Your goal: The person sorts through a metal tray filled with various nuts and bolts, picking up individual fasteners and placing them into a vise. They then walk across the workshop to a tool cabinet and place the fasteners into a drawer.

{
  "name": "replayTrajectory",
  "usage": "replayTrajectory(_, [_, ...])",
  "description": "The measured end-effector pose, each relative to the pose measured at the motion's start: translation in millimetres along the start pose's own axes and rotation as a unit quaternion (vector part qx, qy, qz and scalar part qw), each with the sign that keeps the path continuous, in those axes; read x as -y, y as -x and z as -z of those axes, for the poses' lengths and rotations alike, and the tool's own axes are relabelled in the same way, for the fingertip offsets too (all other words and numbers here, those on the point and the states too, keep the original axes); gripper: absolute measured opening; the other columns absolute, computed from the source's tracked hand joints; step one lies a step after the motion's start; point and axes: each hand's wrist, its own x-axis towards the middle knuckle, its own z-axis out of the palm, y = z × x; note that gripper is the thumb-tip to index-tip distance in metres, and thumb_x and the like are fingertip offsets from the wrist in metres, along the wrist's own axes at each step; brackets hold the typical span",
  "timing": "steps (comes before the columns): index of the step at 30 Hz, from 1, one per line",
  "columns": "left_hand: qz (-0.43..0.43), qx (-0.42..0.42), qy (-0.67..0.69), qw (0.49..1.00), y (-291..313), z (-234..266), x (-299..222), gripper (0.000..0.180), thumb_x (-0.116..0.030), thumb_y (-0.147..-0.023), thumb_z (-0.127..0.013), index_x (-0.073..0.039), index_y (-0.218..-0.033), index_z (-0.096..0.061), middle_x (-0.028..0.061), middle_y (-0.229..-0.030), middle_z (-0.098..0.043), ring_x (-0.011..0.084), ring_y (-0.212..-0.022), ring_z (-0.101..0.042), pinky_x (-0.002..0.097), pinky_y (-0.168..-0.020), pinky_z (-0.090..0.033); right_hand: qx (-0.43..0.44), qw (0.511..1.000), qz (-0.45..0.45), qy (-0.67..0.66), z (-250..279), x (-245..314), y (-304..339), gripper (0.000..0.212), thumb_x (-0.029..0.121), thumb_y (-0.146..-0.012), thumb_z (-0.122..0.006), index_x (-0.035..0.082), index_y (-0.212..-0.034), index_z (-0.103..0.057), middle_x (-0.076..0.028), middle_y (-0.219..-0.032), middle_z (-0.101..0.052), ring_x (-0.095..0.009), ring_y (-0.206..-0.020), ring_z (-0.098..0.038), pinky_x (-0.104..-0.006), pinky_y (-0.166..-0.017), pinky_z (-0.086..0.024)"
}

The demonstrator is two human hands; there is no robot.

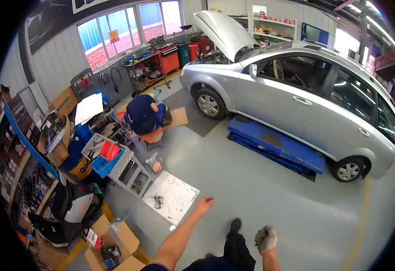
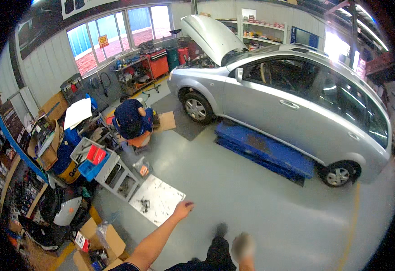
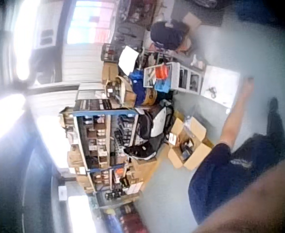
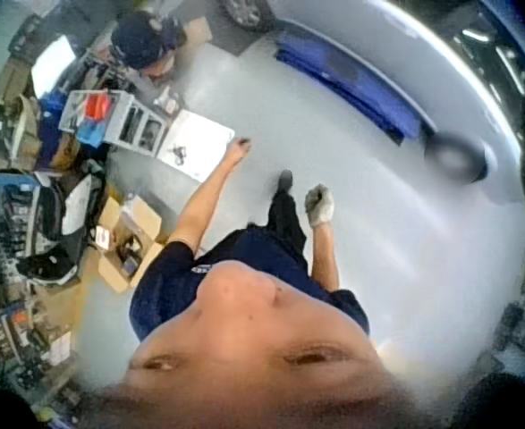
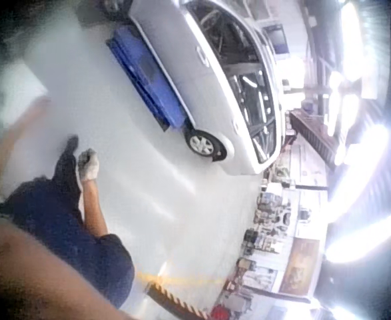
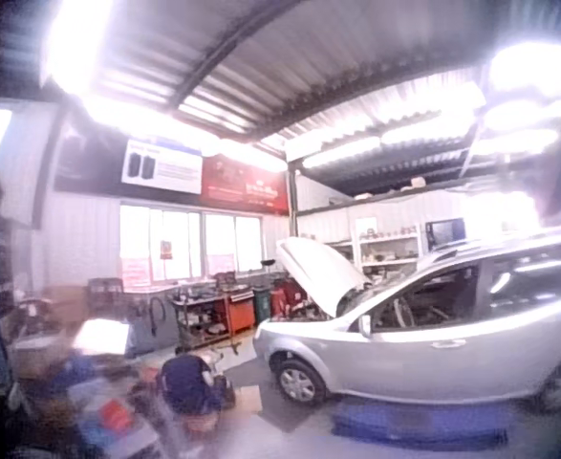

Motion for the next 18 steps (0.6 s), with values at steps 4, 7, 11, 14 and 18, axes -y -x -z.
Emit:
replayTrajectory(4, [-0.135, -0.020, 0.020, 0.990, -146.0, 27.0, -96.6, 0.029, -0.030, -0.100, -0.070, -0.008, -0.119, -0.076, 0.0127, -0.099, -0.079, 0.0253, -0.089, -0.075, 0.0389, -0.084, -0.058, 0.010, 0.996, 0.038, 0.085, -83.1, 20.4, -155.0, 0.034, 0.023, -0.094, -0.052, 0.016, -0.065, -0.036, 0.001, -0.057, -0.030, -0.016, -0.048, -0.031, -0.0351, -0.047, -0.023])
replayTrajectory(7, [-0.036, -0.037, -0.167, 0.985, -177.5, 71.0, -32.6, 0.034, -0.038, -0.103, -0.063, -0.014, -0.123, -0.077, 0.0189, -0.103, -0.078, 0.0316, -0.094, -0.076, 0.0437, -0.087, -0.059, 0.131, 0.975, 0.062, 0.169, -160.9, 18.3, -264.0, 0.035, 0.023, -0.095, -0.053, 0.016, -0.065, -0.037, 0.000, -0.057, -0.033, -0.017, -0.048, -0.032, -0.0355, -0.047, -0.024])
replayTrajectory(11, [0.030, 0.147, -0.490, 0.859, -144.1, 163.7, 122.4, 0.045, -0.046, -0.099, -0.056, -0.009, -0.109, -0.079, 0.0201, -0.112, -0.077, 0.0437, -0.106, -0.072, 0.0517, -0.097, -0.057, 0.221, 0.945, 0.047, 0.238, -318.2, 57.4, -376.9, 0.033, 0.022, -0.093, -0.060, 0.014, -0.066, -0.044, -0.001, -0.058, -0.041, -0.016, -0.050, -0.038, -0.0351, -0.048, -0.028])
replayTrajectory(14, [0.221, 0.163, -0.385, 0.881, -107.0, 188.9, 140.9, 0.037, -0.041, -0.095, -0.058, -0.012, -0.099, -0.081, 0.0159, -0.104, -0.079, 0.0384, -0.098, -0.074, 0.0528, -0.087, -0.058, 0.222, 0.897, 0.093, 0.370, -429.2, 116.4, -453.3, 0.030, 0.023, -0.091, -0.068, 0.010, -0.068, -0.053, -0.002, -0.059, -0.045, -0.015, -0.052, -0.044, -0.0352, -0.048, -0.032])
replayTrajectory(18, [0.364, 0.151, -0.329, 0.858, -125.8, 234.8, 136.0, 0.034, -0.038, -0.093, -0.060, -0.012, -0.098, -0.080, 0.0142, -0.104, -0.079, 0.0367, -0.097, -0.075, 0.0529, -0.083, -0.058, 0.255, 0.850, 0.106, 0.448, -597.1, 133.4, -531.1, 0.033, 0.024, -0.091, -0.073, 0.008, -0.069, -0.054, -0.002, -0.060, -0.046, -0.015, -0.052, -0.044, -0.0354, -0.050, -0.033])
